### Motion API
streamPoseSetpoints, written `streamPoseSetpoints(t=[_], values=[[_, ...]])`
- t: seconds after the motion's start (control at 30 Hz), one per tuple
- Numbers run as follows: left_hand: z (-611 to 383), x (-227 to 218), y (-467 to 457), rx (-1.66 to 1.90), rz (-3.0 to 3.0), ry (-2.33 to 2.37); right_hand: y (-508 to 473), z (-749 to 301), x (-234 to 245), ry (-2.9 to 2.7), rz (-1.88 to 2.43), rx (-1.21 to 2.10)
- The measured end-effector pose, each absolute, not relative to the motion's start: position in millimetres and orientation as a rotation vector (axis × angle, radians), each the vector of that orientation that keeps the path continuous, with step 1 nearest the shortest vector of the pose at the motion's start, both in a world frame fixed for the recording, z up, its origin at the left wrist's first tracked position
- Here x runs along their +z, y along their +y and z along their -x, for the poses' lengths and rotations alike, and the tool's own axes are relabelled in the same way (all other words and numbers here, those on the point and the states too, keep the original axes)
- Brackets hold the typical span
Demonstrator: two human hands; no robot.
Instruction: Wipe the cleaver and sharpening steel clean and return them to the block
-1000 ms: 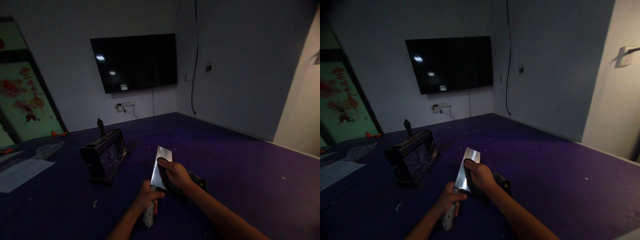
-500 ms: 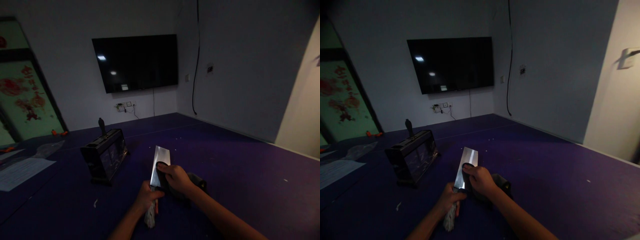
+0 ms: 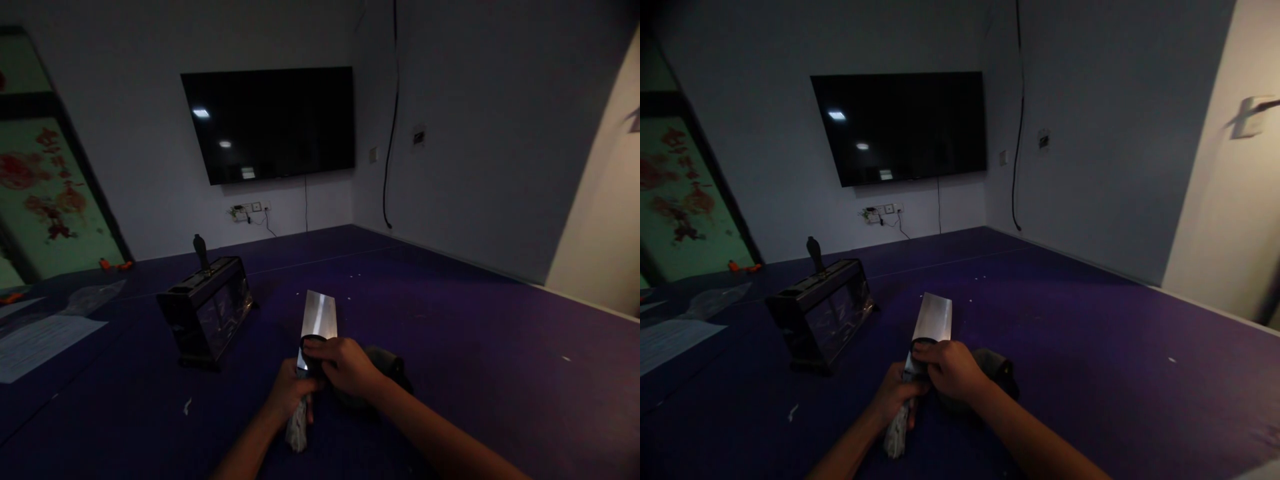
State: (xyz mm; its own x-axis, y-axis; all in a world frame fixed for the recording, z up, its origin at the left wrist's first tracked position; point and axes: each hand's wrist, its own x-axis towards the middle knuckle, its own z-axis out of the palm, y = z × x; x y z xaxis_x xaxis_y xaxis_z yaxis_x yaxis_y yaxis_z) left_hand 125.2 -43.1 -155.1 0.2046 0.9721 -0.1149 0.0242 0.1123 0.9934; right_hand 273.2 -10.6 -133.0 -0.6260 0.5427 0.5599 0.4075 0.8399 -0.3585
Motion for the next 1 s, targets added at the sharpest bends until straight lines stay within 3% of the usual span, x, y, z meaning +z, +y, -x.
streamPoseSetpoints(t=[0.53,1.0], values=[[-125,-157,-44,0.925,-1.211,1.083,6,-282,-138,-2.237,0.840,0.252],[-125,-153,-42,0.929,-1.271,1.070,-12,-274,-133,-2.344,0.556,0.289]])
